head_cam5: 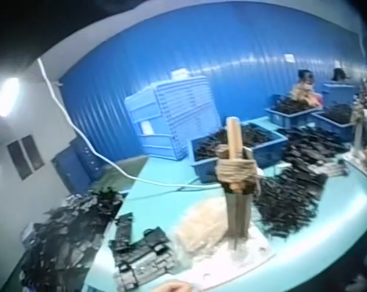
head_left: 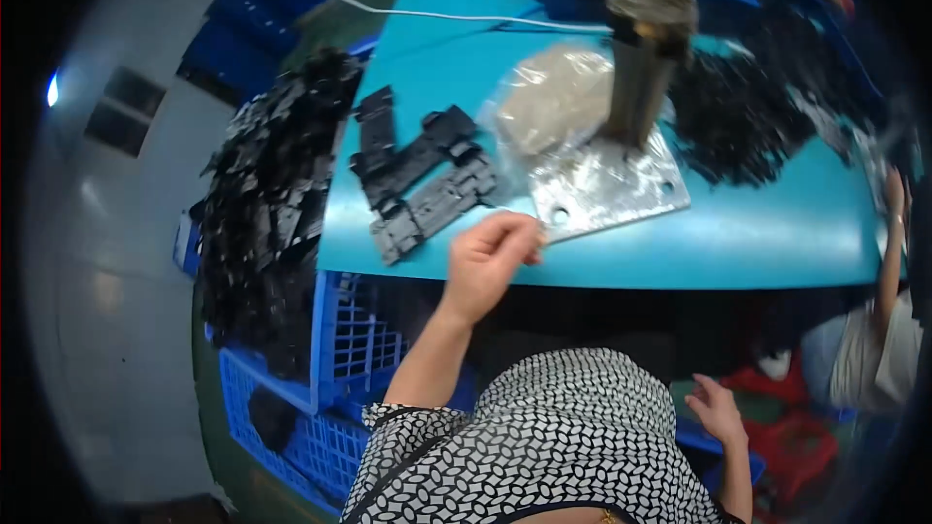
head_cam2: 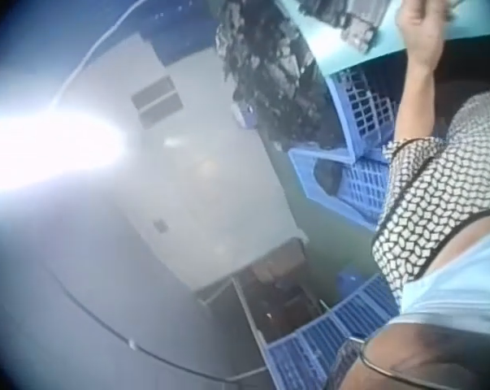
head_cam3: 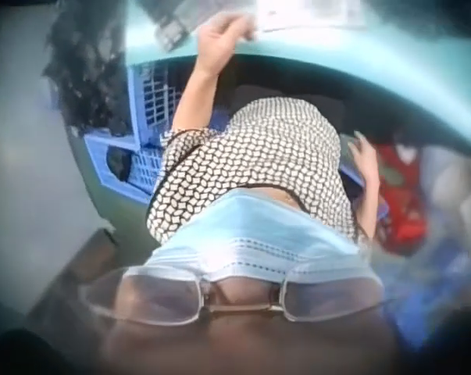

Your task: Assembling black plastic components by hand on a factory production line.

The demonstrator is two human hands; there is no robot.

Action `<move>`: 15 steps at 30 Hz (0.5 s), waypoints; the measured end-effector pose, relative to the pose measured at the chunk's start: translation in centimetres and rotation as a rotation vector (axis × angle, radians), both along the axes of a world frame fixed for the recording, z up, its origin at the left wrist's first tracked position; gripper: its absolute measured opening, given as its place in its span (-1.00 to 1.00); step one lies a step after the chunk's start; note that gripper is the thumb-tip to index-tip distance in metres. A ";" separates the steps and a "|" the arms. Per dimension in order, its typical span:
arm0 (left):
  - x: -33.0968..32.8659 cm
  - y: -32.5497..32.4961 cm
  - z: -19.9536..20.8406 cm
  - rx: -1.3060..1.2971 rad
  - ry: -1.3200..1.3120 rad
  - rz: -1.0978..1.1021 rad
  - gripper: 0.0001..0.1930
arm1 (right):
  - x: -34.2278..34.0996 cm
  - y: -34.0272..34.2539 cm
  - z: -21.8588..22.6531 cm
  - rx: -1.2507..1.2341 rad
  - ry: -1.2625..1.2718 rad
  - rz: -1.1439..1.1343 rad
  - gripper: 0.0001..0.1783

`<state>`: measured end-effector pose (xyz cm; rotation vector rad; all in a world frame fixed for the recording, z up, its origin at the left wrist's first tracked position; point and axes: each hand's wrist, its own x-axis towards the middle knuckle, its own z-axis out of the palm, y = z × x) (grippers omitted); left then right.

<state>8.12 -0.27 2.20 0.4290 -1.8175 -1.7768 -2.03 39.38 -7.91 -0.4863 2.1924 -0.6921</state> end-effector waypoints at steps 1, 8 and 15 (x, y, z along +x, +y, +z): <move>0.5 -2.7 0.4 -0.143 0.053 0.149 -0.89 | -1.7 -3.0 2.0 -0.109 0.026 0.045 -0.50; 3.5 -23.2 1.0 -0.800 -0.591 0.803 -0.53 | -4.9 -12.1 10.1 -0.421 0.230 0.313 -0.62; -1.7 -27.6 -0.3 -0.724 -1.181 0.599 0.01 | -4.5 -14.1 9.4 -0.461 0.348 0.509 -0.67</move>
